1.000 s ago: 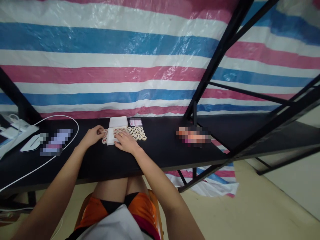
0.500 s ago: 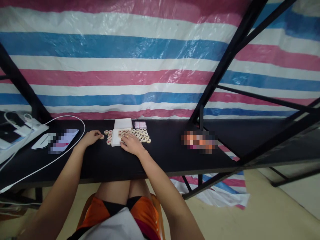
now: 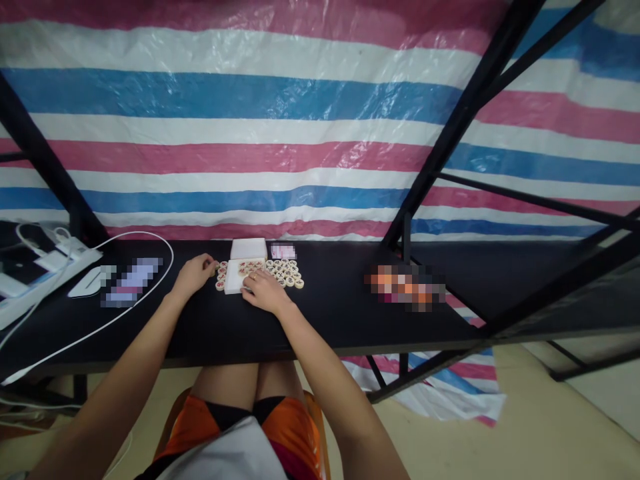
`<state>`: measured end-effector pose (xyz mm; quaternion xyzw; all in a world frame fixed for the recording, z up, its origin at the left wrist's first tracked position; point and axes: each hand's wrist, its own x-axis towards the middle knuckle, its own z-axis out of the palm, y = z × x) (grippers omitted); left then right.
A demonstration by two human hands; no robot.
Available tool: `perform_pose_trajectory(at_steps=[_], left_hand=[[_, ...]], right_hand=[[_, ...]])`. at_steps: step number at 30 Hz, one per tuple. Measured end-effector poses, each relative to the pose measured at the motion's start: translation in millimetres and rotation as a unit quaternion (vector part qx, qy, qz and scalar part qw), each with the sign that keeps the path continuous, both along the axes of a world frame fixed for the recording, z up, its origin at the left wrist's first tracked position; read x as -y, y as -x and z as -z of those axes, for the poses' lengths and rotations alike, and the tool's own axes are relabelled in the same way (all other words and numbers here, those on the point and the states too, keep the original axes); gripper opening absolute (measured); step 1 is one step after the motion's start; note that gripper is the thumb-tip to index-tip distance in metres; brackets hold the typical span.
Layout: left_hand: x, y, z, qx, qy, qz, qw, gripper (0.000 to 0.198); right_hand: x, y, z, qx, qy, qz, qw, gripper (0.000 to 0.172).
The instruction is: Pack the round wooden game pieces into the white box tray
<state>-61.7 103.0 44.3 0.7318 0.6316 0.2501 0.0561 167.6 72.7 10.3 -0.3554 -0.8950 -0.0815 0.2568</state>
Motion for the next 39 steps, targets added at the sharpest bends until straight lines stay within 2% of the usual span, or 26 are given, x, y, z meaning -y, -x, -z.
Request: perform_pose_trajectory(at_steps=[2,5,9,16,25,31,39], left_hand=[[3.7,-13.2,-0.6,0.015,-0.030,0.093,0.995,0.027],[9.6,-31.4,1.0,-0.003,-0.033,0.211,0.977,0.029],[13.3,-41.4,5.8,-0.039,-0.028,0.269,0.962,0.025],[10.4,-39.9,9.2,-0.065,-0.013,0.281,0.957,0.022],[6.0,-38.9,12.2,-0.088,-0.009,0.258,0.962,0.025],[7.1,-39.9,12.8,-0.098,-0.042,0.257,0.960,0.026],[11.1,-41.3,11.1,-0.098,-0.041,0.257,0.961,0.026]], right_hand=[[0.0,0.1,-0.8,0.001,-0.002,0.001,1.000,0.018],[-0.2,0.4,-1.5,-0.004,0.001,0.003,1.000,0.019],[-0.3,1.7,-1.6,-0.013,-0.006,0.007,1.000,0.020],[-1.5,1.3,-0.9,-0.006,-0.008,0.011,1.000,0.020],[-1.1,0.1,-2.3,0.019,-0.011,0.021,1.000,0.020],[-0.9,-0.3,-2.2,0.012,-0.009,0.013,1.000,0.019],[-2.1,-0.7,0.8,-0.006,-0.007,0.011,1.000,0.019]])
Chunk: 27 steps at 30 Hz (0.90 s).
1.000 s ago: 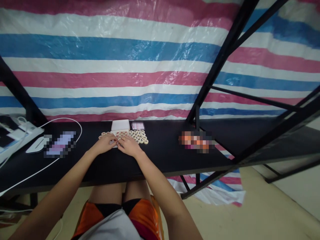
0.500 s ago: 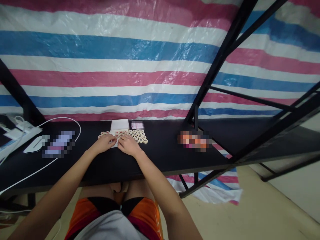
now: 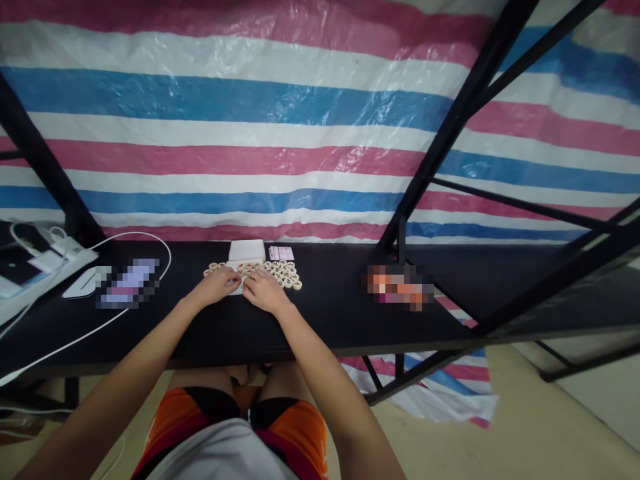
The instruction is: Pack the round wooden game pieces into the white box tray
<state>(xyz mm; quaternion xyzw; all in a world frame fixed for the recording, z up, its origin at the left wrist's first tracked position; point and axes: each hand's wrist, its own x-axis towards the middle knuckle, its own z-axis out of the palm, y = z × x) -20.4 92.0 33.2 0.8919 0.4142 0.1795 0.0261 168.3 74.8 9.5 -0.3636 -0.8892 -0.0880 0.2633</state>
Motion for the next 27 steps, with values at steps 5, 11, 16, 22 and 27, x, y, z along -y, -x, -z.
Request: perform_pose_trajectory(at_steps=[5,11,16,22,27], left_hand=[[-0.5,-1.9,2.1,-0.008,-0.028,-0.012,1.000,0.027],[-0.5,-3.1,3.0,-0.034,-0.035,0.011,0.999,0.030],[1.7,-4.2,-0.6,-0.012,-0.006,0.025,1.000,0.032],[4.0,-3.7,-1.6,0.020,0.017,0.026,0.999,0.030],[0.2,-2.6,3.4,0.052,0.028,0.012,0.998,0.031]], right_hand=[[1.3,0.0,-0.7,0.001,0.009,-0.014,1.000,0.017],[-1.0,-1.6,1.2,-0.013,0.012,-0.010,1.000,0.017],[-1.5,-2.5,1.8,-0.019,0.016,-0.014,1.000,0.017],[-3.1,-5.5,1.9,-0.030,0.021,-0.008,0.999,0.016],[-4.3,-13.0,-0.7,-0.027,0.027,0.020,0.999,0.019]])
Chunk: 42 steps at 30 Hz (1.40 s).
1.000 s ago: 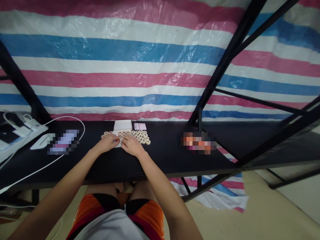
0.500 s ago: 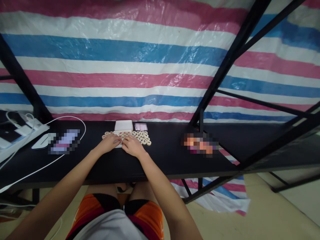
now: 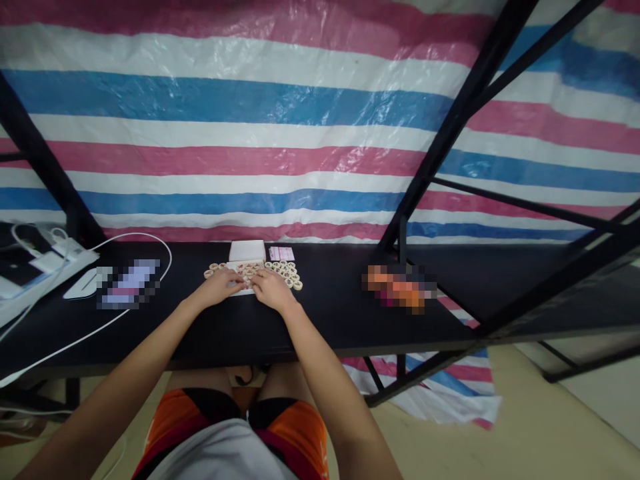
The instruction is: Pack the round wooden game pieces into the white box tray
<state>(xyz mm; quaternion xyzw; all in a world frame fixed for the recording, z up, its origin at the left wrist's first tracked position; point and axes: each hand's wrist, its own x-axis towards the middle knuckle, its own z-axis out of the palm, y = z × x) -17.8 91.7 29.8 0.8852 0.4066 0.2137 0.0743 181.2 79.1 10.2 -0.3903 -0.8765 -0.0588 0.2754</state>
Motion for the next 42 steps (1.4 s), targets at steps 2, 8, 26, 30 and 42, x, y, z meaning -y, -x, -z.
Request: perform_pose_trajectory(at_steps=[2,8,26,30,42], left_hand=[[-1.7,0.0,1.1,0.006,0.001,0.002,1.000,0.034],[-6.0,-1.0,2.3,-0.005,0.015,0.024,1.000,0.035],[-13.8,-1.8,9.0,0.064,0.056,-0.015,0.996,0.016],[-11.9,-0.8,6.0,0.141,0.095,-0.022,0.985,0.014],[0.9,-3.8,-11.4,0.311,0.248,-0.051,0.916,0.036]], right_hand=[[0.6,-1.0,-1.5,0.010,0.001,-0.001,1.000,0.019],[4.9,1.7,-5.8,0.029,0.011,-0.011,0.999,0.022],[6.6,4.6,-6.1,0.017,0.020,-0.015,1.000,0.017],[7.8,4.5,-6.8,-0.008,0.024,-0.006,1.000,0.016],[8.9,5.5,-7.2,-0.046,0.013,-0.003,0.999,0.019]])
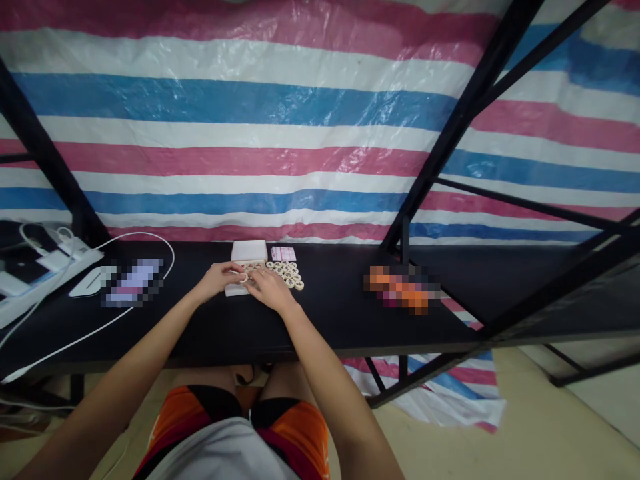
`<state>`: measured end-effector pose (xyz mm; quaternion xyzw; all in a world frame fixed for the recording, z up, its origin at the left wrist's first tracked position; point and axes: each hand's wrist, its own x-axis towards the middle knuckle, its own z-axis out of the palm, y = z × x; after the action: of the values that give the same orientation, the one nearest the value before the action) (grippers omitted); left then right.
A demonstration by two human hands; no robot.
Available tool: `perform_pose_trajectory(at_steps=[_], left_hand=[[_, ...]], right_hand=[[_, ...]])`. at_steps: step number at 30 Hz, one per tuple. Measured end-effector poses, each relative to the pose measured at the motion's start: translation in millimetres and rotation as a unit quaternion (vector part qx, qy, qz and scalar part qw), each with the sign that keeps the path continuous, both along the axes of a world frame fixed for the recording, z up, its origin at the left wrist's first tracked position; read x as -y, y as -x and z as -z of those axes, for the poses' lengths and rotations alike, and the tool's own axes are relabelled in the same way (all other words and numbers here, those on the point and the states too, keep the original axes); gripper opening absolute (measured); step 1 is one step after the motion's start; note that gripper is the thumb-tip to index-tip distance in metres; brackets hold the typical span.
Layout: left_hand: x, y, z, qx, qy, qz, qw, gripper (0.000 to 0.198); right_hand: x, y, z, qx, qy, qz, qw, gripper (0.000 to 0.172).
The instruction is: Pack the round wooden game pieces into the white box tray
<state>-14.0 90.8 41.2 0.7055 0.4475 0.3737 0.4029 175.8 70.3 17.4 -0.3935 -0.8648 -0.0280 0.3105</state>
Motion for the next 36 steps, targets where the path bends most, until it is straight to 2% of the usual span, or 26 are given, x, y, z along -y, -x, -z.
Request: perform_pose_trajectory(at_steps=[3,6,10,13,17,20,22,28,36], left_hand=[[-2.3,14.4,-6.8,-0.016,0.009,0.010,1.000,0.038],[-10.9,42.3,-8.5,-0.006,0.008,-0.025,1.000,0.040],[-21.5,77.6,-0.9,-0.053,0.061,-0.030,0.996,0.036],[-26.1,88.7,7.3,-0.089,0.076,-0.026,0.993,0.032],[-30.2,91.3,12.3,-0.167,0.018,-0.076,0.983,0.033],[-31.0,91.9,11.0,-0.240,-0.028,-0.130,0.962,0.043],[-30.1,91.4,9.5,-0.258,-0.035,-0.145,0.954,0.050],[-25.3,81.5,7.7,-0.255,-0.029,-0.112,0.960,0.037],[-20.7,72.8,3.1,-0.266,-0.042,-0.117,0.956,0.036]], right_hand=[[-1.1,1.2,1.8,0.014,-0.008,-0.007,1.000,0.019],[-1.7,1.0,3.2,0.011,-0.008,-0.009,1.000,0.019],[-2.9,0.0,5.4,0.015,-0.010,-0.011,1.000,0.018],[-3.8,-0.1,7.0,0.020,-0.013,-0.008,1.000,0.017],[-4.6,0.1,7.8,0.028,-0.011,-0.011,0.999,0.017],[-4.7,0.1,7.6,0.031,-0.011,-0.015,0.999,0.017],[-4.4,0.1,7.3,0.032,-0.013,-0.017,0.999,0.017],[-3.6,0.1,7.1,0.042,-0.022,-0.011,0.999,0.019],[-3.7,0.4,6.5,0.042,-0.021,-0.009,0.999,0.019]])
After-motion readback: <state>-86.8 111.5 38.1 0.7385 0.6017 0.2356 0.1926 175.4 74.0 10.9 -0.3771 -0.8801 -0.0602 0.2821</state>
